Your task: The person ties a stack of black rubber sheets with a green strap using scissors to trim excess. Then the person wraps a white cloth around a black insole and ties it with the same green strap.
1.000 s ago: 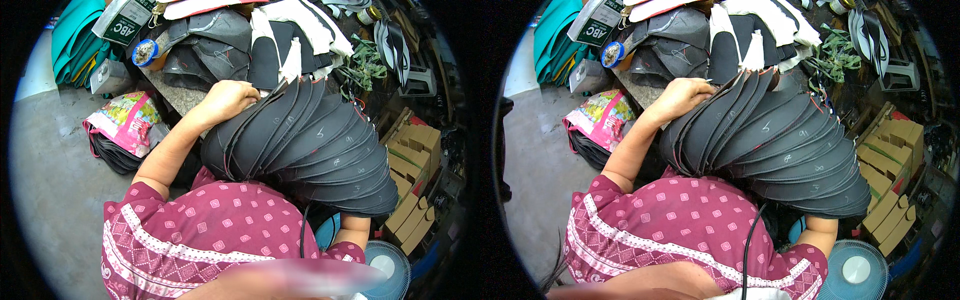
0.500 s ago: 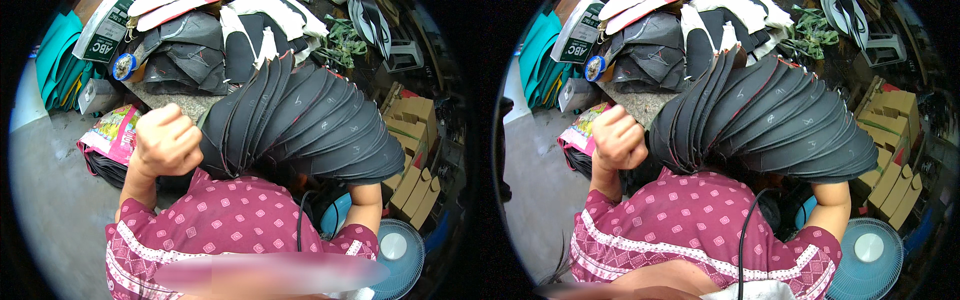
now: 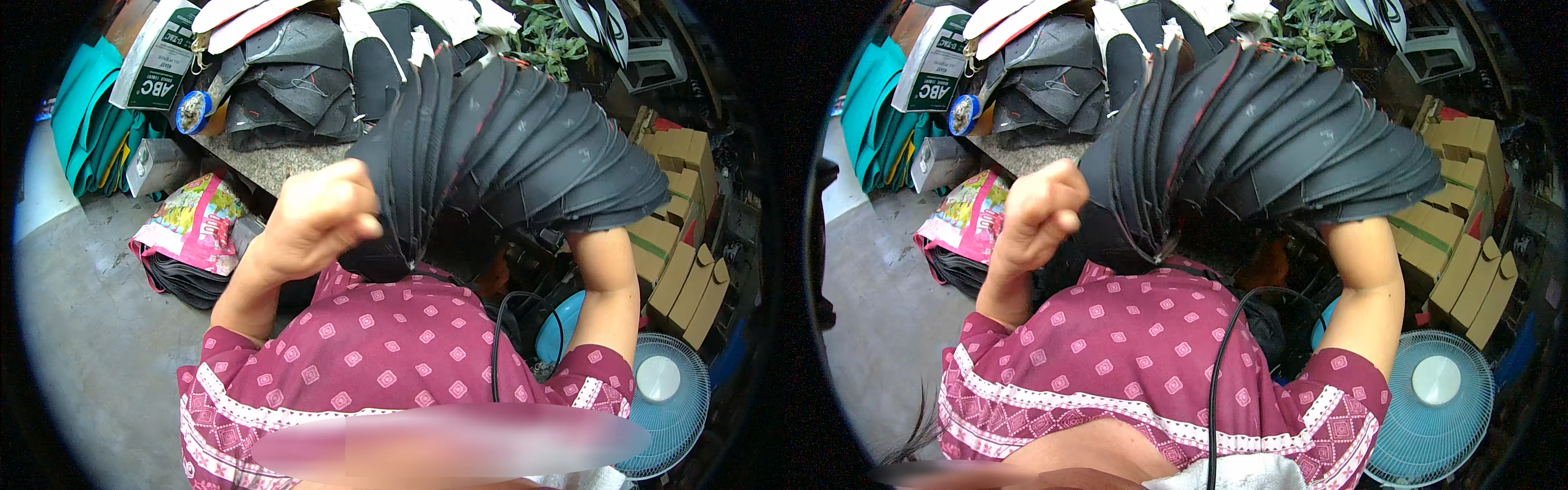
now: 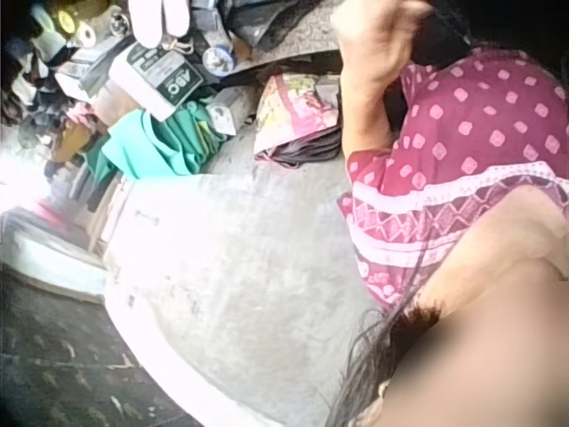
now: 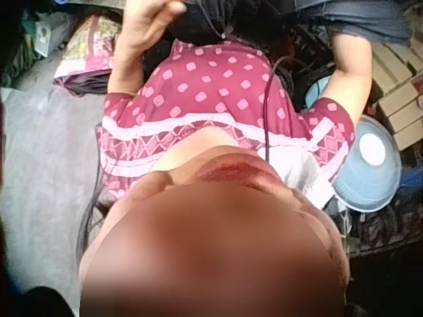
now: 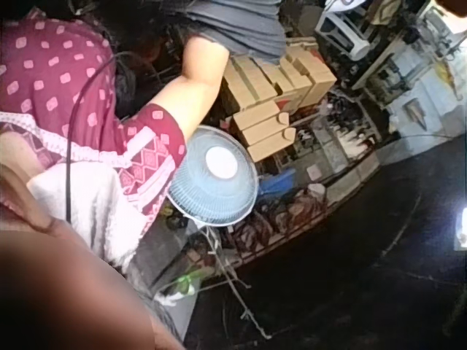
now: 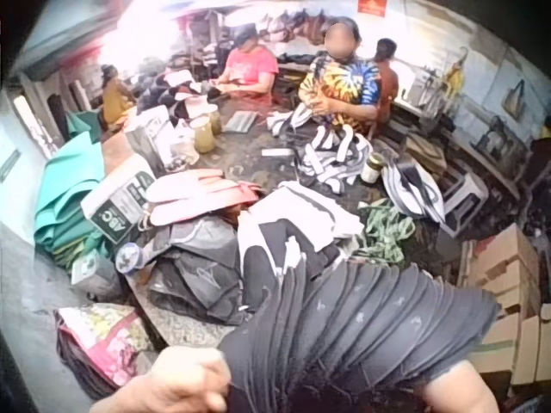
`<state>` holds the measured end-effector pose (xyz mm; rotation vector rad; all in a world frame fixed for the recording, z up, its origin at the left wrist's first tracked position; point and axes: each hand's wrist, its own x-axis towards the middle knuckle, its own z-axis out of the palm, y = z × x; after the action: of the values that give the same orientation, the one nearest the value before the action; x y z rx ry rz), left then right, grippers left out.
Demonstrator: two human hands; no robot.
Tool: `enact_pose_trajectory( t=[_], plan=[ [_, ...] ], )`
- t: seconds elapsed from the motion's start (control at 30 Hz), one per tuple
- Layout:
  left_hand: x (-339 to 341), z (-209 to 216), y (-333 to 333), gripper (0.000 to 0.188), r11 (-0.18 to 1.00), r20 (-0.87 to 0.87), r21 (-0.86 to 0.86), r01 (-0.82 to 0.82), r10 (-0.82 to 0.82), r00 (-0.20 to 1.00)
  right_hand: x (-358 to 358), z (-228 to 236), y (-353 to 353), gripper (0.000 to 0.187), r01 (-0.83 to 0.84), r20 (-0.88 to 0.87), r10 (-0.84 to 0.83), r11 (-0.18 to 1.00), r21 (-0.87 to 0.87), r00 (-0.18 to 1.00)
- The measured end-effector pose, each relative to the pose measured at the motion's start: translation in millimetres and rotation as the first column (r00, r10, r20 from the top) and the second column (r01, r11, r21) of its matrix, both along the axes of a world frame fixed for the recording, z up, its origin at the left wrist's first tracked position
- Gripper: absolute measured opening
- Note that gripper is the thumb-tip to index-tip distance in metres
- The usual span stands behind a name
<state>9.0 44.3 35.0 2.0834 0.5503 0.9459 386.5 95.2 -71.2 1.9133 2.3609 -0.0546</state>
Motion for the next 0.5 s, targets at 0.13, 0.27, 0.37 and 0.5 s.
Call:
enact_pose_trajectory(
  t=[0.13,0.27,0.37,0.5],
  plan=[
    [56,-5,11,0.022,0.849,-0.359,0.521,0.086,0.127,0.925,8,-15,5,0.049,-0.027,0.089,0.033,0.998,-0.064,0.996],
    [77,-4,11,0.047,0.693,-0.510,0.677,0.248,0.199,0.837,16,-23,2,0.050,-0.041,0.124,0.053,0.994,-0.097,0.991],
    [82,-2,18,0.046,0.709,-0.573,0.640,0.297,0.183,0.799,22,-28,0,0.050,-0.051,0.141,0.068,0.992,-0.119,0.988],
    [95,-4,38,0.041,0.838,-0.468,0.536,0.097,0.199,0.861,28,-33,-4,0.051,-0.064,0.169,0.086,0.989,-0.134,0.982]
  ],
)
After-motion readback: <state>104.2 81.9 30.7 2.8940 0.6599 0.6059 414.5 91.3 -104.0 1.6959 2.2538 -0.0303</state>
